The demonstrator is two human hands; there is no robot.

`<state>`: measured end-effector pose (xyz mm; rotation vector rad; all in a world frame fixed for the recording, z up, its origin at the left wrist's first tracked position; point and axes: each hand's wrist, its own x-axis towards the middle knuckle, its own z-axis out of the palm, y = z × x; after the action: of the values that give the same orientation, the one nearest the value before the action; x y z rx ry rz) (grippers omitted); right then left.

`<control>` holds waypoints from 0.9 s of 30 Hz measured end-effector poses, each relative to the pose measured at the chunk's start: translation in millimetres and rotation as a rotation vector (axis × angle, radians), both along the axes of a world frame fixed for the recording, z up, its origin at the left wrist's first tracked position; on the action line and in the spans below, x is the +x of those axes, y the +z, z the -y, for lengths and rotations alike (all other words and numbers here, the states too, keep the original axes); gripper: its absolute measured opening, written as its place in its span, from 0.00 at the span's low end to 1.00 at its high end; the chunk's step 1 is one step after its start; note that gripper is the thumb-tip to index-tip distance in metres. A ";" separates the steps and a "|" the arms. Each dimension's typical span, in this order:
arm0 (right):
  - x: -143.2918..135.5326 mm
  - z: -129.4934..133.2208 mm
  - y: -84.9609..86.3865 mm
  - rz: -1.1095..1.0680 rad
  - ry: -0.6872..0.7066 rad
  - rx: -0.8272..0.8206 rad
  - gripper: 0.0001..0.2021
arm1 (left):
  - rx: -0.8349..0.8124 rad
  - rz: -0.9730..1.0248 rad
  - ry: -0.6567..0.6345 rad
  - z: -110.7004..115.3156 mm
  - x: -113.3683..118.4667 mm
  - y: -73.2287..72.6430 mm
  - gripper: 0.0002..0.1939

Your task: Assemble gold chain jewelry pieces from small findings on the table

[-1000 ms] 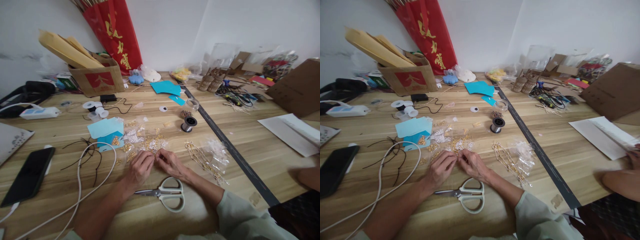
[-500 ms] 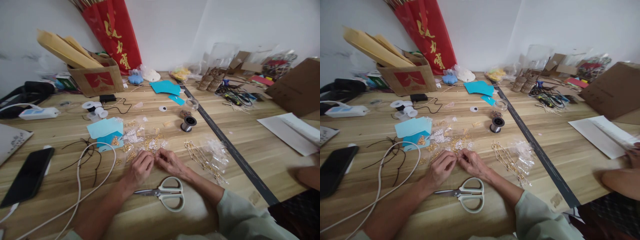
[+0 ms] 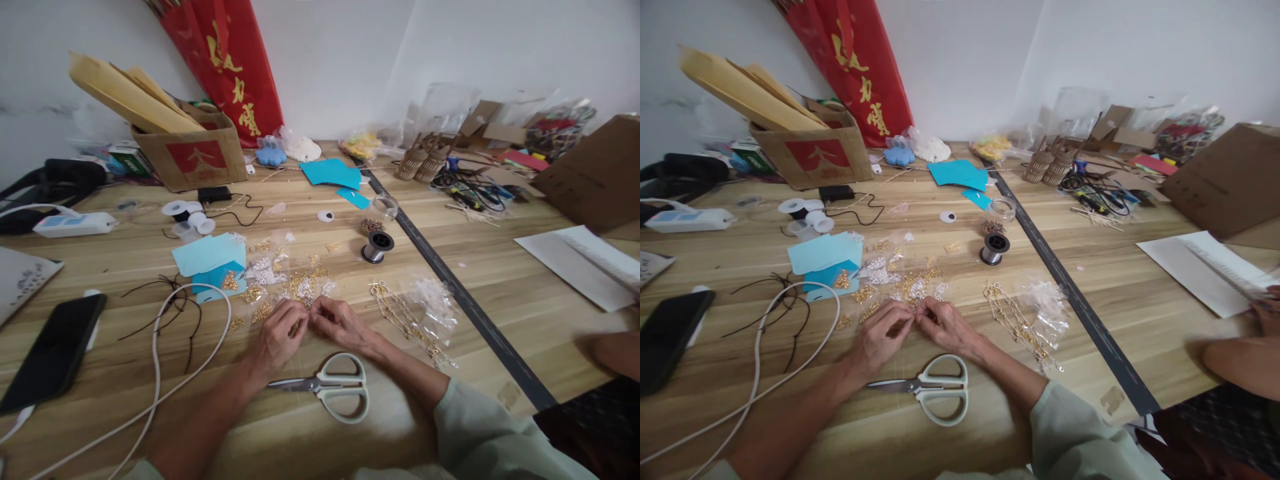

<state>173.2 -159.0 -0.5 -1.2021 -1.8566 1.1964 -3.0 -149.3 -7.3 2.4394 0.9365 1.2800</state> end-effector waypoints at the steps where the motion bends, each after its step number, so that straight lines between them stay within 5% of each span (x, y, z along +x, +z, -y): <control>1: 0.3 -0.1 0.5 0.003 0.006 0.002 0.05 | 0.005 -0.007 0.003 0.2 -0.2 -0.1 0.08; 27: -0.1 -0.6 -2.1 0.023 -0.002 0.041 0.04 | -0.014 -0.016 0.002 -2.3 -1.5 -9.5 0.06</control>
<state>173.1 -158.4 -2.7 -1.1998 -1.8875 1.1431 -4.5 -147.0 -16.8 2.4424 0.9494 1.2526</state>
